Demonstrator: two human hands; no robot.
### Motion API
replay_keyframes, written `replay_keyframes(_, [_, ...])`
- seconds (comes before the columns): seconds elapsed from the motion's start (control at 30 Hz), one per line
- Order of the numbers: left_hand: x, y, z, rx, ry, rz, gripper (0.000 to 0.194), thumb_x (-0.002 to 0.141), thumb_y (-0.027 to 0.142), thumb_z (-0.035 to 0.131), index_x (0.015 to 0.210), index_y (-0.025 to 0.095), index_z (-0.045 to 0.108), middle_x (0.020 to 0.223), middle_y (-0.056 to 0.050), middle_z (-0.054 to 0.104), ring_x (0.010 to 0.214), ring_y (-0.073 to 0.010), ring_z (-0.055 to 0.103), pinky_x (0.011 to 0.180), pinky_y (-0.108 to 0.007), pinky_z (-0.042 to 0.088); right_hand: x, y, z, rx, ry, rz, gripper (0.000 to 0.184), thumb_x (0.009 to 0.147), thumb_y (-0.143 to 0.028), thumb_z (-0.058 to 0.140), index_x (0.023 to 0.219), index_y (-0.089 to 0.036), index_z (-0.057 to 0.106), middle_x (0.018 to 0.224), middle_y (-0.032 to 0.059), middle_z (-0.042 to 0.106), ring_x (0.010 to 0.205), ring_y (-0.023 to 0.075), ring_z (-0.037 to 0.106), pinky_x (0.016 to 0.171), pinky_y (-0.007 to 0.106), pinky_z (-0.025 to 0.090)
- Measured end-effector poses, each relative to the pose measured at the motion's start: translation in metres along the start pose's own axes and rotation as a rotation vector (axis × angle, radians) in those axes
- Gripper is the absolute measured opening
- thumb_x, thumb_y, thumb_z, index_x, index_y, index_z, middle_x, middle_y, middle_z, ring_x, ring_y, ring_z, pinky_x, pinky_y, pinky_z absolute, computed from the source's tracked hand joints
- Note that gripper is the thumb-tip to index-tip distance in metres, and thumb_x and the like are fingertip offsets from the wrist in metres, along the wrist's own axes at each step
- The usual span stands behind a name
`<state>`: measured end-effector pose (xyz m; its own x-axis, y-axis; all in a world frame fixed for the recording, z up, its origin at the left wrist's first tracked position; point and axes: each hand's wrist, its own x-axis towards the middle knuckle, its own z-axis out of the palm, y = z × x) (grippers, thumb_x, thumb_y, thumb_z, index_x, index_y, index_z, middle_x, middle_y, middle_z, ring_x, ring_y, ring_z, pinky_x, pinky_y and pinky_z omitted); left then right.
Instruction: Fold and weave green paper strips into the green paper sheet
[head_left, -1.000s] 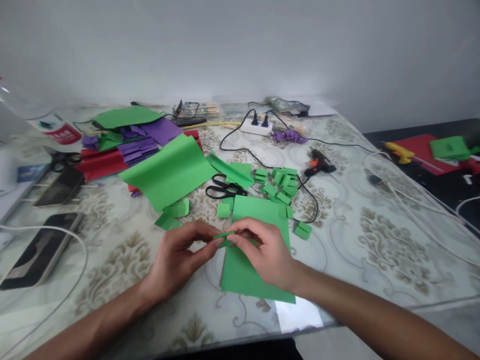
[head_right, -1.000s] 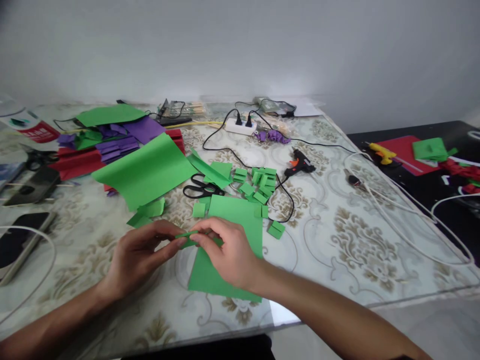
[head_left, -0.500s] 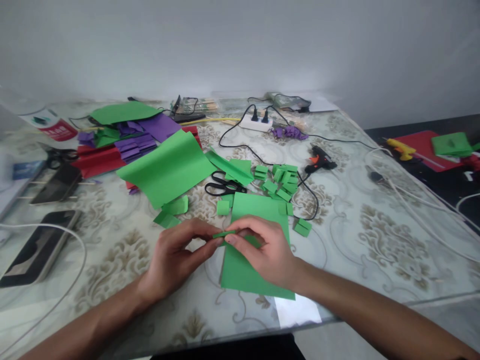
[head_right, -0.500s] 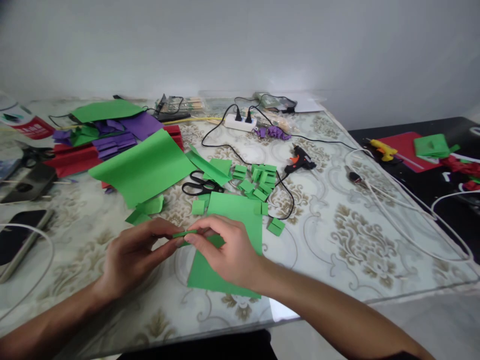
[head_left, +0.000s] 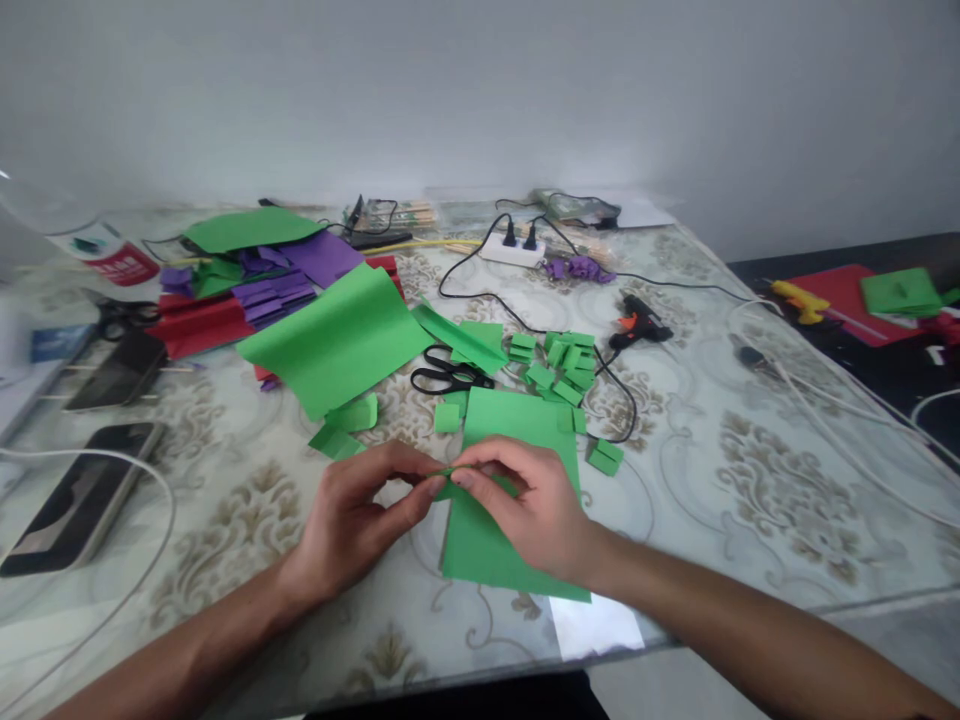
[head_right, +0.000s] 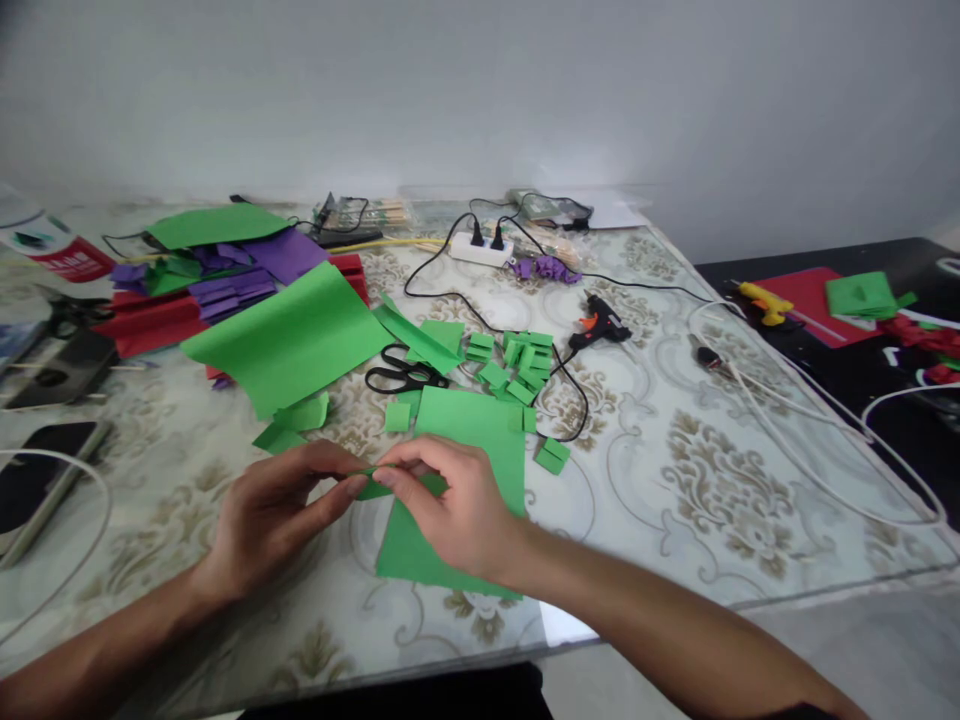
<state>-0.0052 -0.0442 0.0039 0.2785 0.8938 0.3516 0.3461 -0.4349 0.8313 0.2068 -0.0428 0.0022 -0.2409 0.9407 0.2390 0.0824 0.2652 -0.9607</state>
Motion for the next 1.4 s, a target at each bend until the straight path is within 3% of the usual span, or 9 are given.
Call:
replay_keyframes(0.3, [-0.0011, -0.0039, 0.0006, -0.017, -0.014, -0.017, 0.003, 0.095, 0.021, 0.075, 0.097, 0.022, 0.077, 0.085, -0.001, 0.079, 0.075, -0.0151, 0.074, 0.071, -0.022, 0.059, 0.0009, 0.0007, 0.0009, 0.096, -0.005, 0.042, 0.005, 0.094, -0.026, 0.075, 0.094, -0.021, 0.076, 0.088, 0.0028, 0.081, 0.079, 0.0166, 0.077, 0.074, 0.027, 0.062])
replay_keyframes(0.57, [-0.0026, -0.0029, -0.0012, -0.016, -0.087, -0.012, 0.004, 0.098, 0.019, 0.071, 0.099, 0.022, 0.073, 0.086, -0.001, 0.075, 0.077, -0.0143, 0.07, 0.072, -0.022, 0.056, 0.0026, 0.0032, -0.0013, 0.044, -0.046, 0.05, 0.008, 0.094, -0.028, 0.077, 0.09, -0.021, 0.079, 0.085, 0.0027, 0.082, 0.078, 0.0168, 0.077, 0.07, 0.026, 0.059])
replay_keyframes(1.4, [0.001, -0.0066, -0.0024, 0.006, -0.066, -0.036, 0.007, 0.101, 0.021, 0.067, 0.096, 0.021, 0.071, 0.083, 0.001, 0.073, 0.074, -0.013, 0.07, 0.071, -0.022, 0.055, 0.007, 0.0021, -0.0039, 0.197, -0.045, 0.203, 0.013, 0.093, -0.031, 0.075, 0.088, -0.019, 0.076, 0.079, 0.0019, 0.076, 0.073, 0.015, 0.069, 0.069, 0.025, 0.054])
